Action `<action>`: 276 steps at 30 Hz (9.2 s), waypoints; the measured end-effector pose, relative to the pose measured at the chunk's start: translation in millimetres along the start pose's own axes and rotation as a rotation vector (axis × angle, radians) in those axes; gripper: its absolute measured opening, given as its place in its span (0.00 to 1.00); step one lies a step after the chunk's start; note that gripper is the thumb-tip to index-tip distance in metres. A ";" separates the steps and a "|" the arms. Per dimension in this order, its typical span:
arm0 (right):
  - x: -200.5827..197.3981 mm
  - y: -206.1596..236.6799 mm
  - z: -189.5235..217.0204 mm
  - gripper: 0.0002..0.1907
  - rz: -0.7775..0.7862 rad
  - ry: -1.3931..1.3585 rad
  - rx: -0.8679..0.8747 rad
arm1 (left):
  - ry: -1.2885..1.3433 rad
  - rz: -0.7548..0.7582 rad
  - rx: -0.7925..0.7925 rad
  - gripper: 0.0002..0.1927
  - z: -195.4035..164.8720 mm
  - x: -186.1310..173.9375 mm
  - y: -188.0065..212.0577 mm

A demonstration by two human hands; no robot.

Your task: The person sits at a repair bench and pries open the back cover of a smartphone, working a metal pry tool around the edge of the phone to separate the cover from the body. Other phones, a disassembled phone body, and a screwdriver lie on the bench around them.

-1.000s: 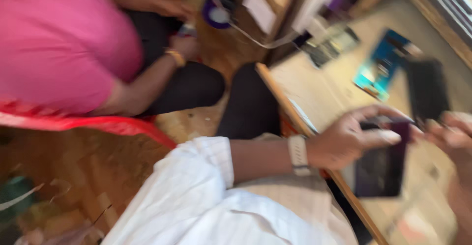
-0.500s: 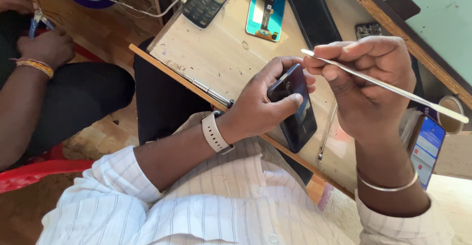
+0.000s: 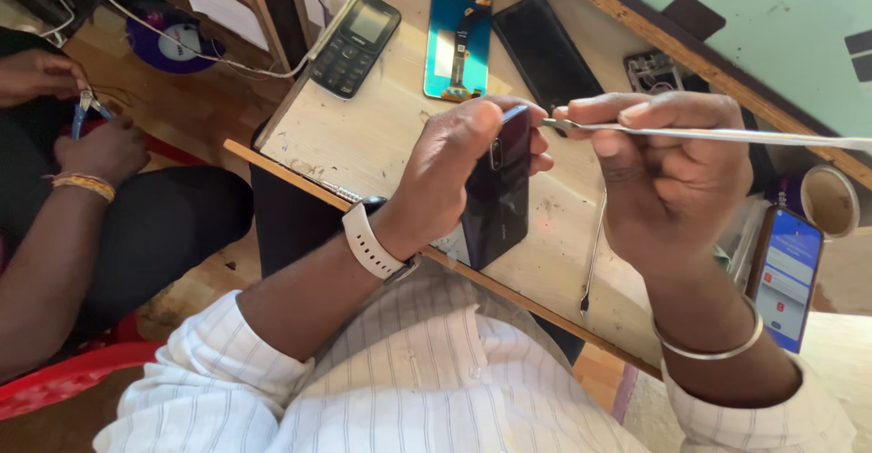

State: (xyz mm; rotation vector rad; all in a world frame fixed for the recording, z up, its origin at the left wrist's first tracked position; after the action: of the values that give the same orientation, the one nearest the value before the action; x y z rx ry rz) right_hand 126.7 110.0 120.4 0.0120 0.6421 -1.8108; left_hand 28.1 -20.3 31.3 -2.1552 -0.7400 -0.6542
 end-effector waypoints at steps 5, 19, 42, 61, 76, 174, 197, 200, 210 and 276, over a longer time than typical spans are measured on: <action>1.6 -2.8 -3.7 0.10 0.071 0.002 -0.027 | 0.026 -0.022 -0.052 0.44 10.8 -1.7 7.8; 10.6 -15.9 -2.2 0.08 0.181 0.034 -0.066 | 0.006 -0.026 -0.024 0.47 14.5 -4.7 4.9; 17.9 -83.4 9.9 0.12 0.564 0.222 0.209 | -0.002 -0.100 0.017 0.44 17.4 -4.1 5.2; 45.6 -124.2 11.9 0.04 0.813 0.504 0.432 | -0.068 0.019 0.051 0.47 13.3 -1.8 5.6; 22.4 -77.5 35.4 0.11 0.518 0.455 0.022 | -0.030 -0.013 0.026 0.47 13.2 -4.1 5.6; -13.6 -52.9 -8.0 0.08 0.515 -0.070 0.182 | 0.031 0.038 -0.068 0.50 23.1 -0.1 2.1; 10.0 -86.7 19.3 0.17 0.602 0.501 0.159 | -0.036 0.049 -0.081 0.49 30.0 -6.1 3.8; 22.4 -100.4 12.4 0.07 0.666 0.549 0.428 | 0.051 0.049 -0.067 0.47 30.5 -4.6 2.9; 37.8 -119.3 20.3 0.03 0.846 0.767 0.661 | -0.001 0.134 -0.056 0.50 29.4 2.7 0.9; 19.0 -75.6 25.7 0.06 0.532 0.653 0.099 | -0.005 0.120 -0.081 0.41 33.8 -8.7 0.2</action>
State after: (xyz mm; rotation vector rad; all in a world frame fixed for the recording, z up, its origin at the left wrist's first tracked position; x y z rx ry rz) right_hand 60.9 96.8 167.7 0.7947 0.8981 -1.2973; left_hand 29.4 3.5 5.7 -2.2562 -0.5899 -0.6255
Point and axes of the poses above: each hand's wrist, its own y-axis away from the middle knuckle, its own x-axis out of the palm, z = x × y, the point moved 4 cm from there along -y, towards the middle knuckle, and after that the axes turned 14 degrees about x, right-handed, at the moved point
